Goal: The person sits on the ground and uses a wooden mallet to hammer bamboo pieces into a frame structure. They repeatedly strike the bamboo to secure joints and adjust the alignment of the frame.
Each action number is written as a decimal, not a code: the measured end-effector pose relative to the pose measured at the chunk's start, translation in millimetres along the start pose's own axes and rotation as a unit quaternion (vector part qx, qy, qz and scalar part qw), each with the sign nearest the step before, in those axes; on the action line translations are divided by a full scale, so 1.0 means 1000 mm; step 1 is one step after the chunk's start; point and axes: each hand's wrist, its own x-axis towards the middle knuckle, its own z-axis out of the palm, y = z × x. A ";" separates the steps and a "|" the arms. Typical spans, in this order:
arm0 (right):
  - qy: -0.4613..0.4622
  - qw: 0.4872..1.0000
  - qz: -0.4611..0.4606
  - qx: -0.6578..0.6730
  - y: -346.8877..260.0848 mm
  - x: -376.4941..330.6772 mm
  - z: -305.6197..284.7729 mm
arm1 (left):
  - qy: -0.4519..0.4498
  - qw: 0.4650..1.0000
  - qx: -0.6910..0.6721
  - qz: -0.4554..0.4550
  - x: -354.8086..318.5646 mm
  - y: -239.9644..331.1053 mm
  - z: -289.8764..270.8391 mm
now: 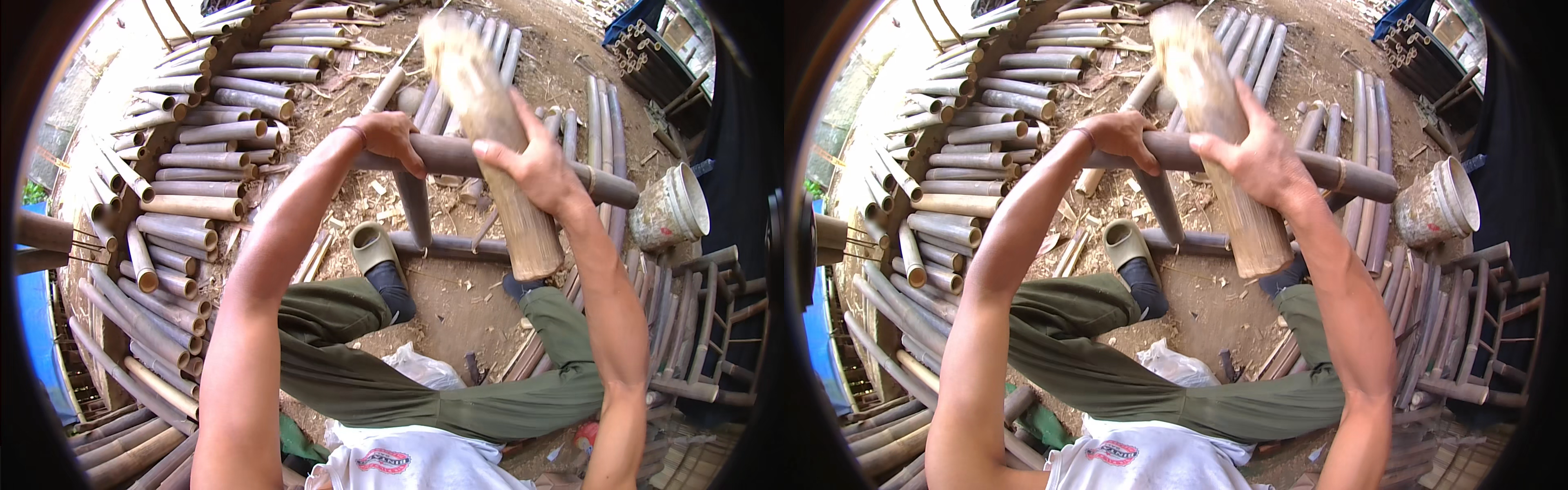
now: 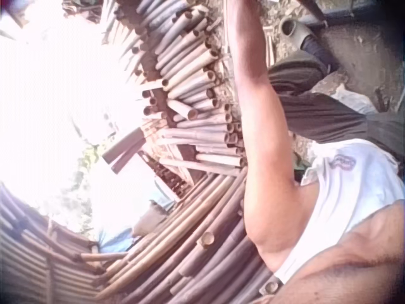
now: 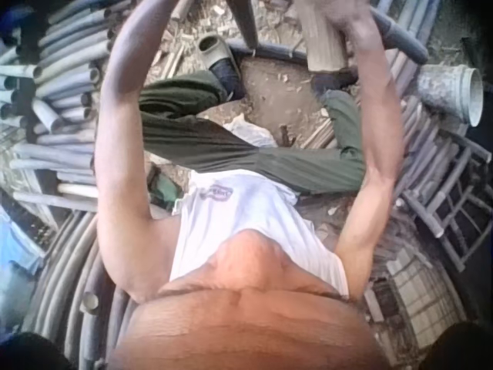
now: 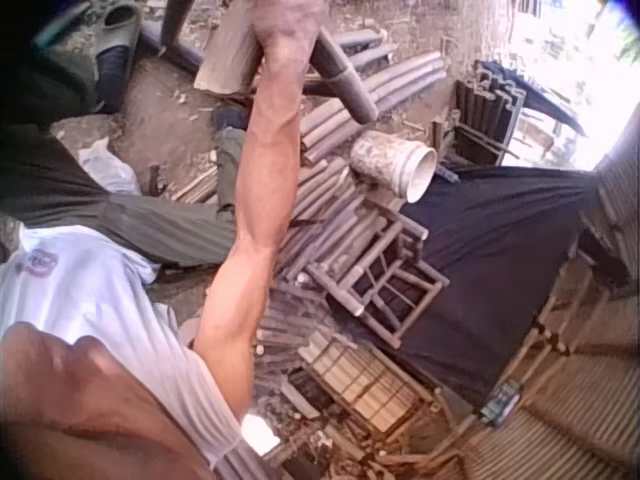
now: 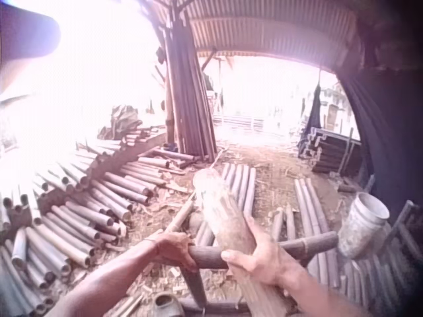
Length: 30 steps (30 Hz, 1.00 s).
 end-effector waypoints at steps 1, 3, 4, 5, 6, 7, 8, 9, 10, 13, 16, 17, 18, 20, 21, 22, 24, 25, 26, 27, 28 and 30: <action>0.024 0.999 -0.006 -0.037 0.003 -0.002 0.004 | 0.003 1.000 0.005 -0.015 0.000 -0.002 0.000; 0.013 0.994 0.014 -0.105 0.024 -0.007 0.005 | -0.001 0.999 0.017 -0.028 0.000 0.006 0.007; -0.020 0.990 0.033 -0.138 0.035 -0.009 0.002 | 0.007 0.999 0.026 -0.031 -0.001 0.012 0.003; -0.029 0.988 0.056 -0.141 0.044 -0.013 -0.004 | 0.028 0.999 0.037 0.009 0.001 0.005 0.006; -0.040 0.993 0.051 -0.095 0.046 -0.014 -0.006 | 0.032 0.998 0.047 0.015 0.003 -0.010 0.007; -0.025 0.994 0.050 -0.090 0.061 -0.021 -0.017 | 0.044 0.998 0.045 0.015 0.003 0.003 0.007; -0.009 0.995 0.050 -0.085 0.074 -0.030 -0.031 | 0.056 0.997 0.043 0.015 -0.001 0.015 0.010; 0.008 0.992 0.062 -0.105 0.073 -0.036 -0.045 | 0.144 0.983 0.084 0.073 -0.004 0.006 0.018; 0.022 0.989 0.076 -0.122 0.074 -0.043 -0.058 | 0.228 0.958 0.123 0.126 -0.003 -0.008 0.032; 0.045 0.980 0.152 -0.120 0.108 -0.046 -0.130 | 0.265 0.949 0.167 0.048 0.001 0.026 0.044; 0.124 0.978 0.109 -0.128 0.097 -0.040 -0.155 | 0.294 0.941 0.165 0.026 0.002 0.023 0.049; 0.128 0.988 0.073 -0.048 0.081 -0.040 -0.156 | 0.286 0.943 0.171 0.011 0.001 0.022 0.048; 0.146 0.985 0.085 -0.039 0.083 -0.040 -0.150 | 0.273 0.945 0.178 0.003 0.003 0.023 0.049; 0.153 0.976 0.134 -0.079 0.096 -0.041 -0.139 | 0.270 0.946 0.178 0.005 0.007 0.022 0.047; 0.142 0.966 0.174 -0.130 0.106 -0.046 -0.134 | 0.275 0.945 0.176 0.012 0.011 0.023 0.048; 0.100 0.969 0.175 -0.145 0.111 -0.041 -0.134 | 0.280 0.943 0.178 0.021 0.011 0.021 0.048; 0.084 0.970 0.228 -0.018 0.102 -0.051 -0.132 | 0.287 0.940 0.180 0.036 0.008 0.019 0.052; 0.073 0.976 0.205 -0.028 0.110 -0.048 -0.145 | 0.272 0.944 0.186 0.010 0.014 0.021 0.047; 0.062 0.980 0.183 -0.038 0.118 -0.045 -0.157 | 0.285 0.940 0.187 0.023 0.013 0.020 0.047; 0.119 0.982 0.140 -0.052 0.107 -0.043 -0.144 | 0.300 0.934 0.190 0.028 0.013 0.013 0.046; 0.128 0.985 0.118 0.002 0.103 -0.046 -0.144 | 0.304 0.933 0.189 0.037 0.007 0.016 0.052; 0.145 0.982 0.108 0.047 0.106 -0.049 -0.139 | 0.275 0.944 0.183 0.020 0.004 0.020 0.047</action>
